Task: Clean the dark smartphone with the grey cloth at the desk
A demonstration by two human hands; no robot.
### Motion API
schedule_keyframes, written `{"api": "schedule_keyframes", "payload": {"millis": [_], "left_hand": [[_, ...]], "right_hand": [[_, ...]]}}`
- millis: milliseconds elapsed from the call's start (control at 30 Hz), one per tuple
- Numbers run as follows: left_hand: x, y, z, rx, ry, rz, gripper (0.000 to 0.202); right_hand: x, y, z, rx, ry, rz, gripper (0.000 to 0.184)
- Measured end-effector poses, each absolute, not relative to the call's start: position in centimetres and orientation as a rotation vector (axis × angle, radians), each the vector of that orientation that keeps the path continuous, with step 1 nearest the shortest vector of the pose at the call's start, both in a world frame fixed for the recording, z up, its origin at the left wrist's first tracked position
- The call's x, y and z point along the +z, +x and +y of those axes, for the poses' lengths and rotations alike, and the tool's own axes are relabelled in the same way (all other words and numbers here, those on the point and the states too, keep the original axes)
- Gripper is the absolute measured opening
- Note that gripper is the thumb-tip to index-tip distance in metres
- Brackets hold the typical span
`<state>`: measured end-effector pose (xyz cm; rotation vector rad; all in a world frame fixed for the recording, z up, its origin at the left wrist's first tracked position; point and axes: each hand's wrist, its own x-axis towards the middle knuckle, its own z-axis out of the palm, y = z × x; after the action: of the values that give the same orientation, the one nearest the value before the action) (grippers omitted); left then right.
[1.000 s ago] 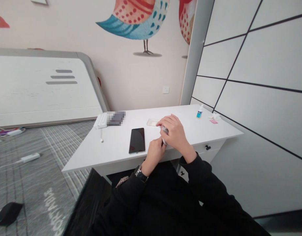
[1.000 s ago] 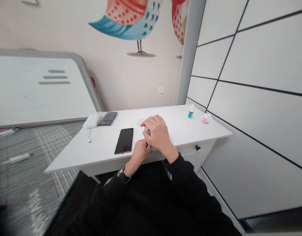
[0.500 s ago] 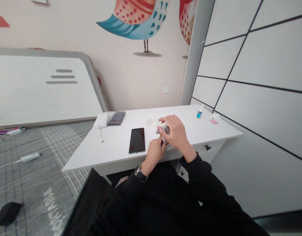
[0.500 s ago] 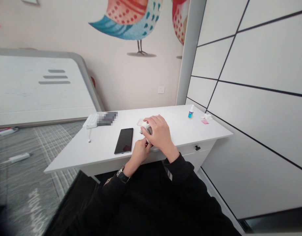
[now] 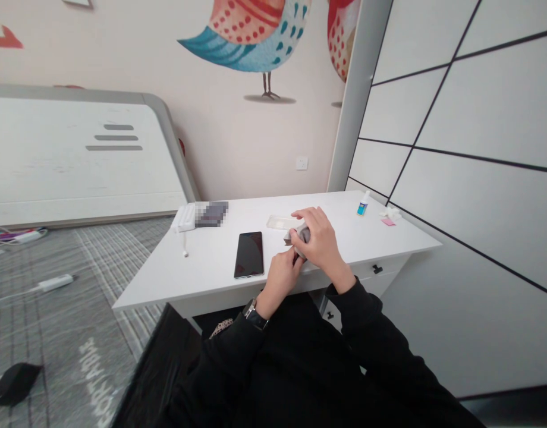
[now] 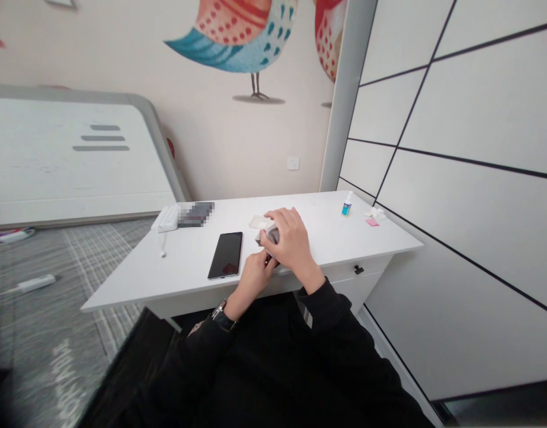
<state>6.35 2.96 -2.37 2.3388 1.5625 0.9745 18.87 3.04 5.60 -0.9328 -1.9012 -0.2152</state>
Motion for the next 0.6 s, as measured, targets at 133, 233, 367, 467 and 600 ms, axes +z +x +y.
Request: {"api": "schedule_keyframes", "payload": {"millis": [133, 233, 367, 467, 600], "left_hand": [[-2.31, 6.37, 2.86, 0.943, 2.349, 1.571, 0.015], [-2.21, 6.36, 2.86, 0.935, 2.349, 1.580, 0.016], [-2.24, 6.36, 2.99, 0.946, 2.347, 1.578, 0.016], [-2.30, 6.38, 2.98, 0.939, 2.361, 1.573, 0.016], [-2.29, 6.36, 2.85, 0.915, 2.387, 1.569, 0.016]], "right_hand": [[5.62, 18.36, 2.79, -0.261, -0.817, -2.022, 0.027], [5.62, 18.25, 2.77, -0.279, -0.804, -2.030, 0.030], [5.53, 18.89, 3.09, -0.250, -0.942, -1.917, 0.023], [5.60, 19.13, 3.04, -0.241, -0.909, -1.926, 0.019], [5.89, 18.73, 2.64, -0.292, -0.767, -2.072, 0.028]]}}
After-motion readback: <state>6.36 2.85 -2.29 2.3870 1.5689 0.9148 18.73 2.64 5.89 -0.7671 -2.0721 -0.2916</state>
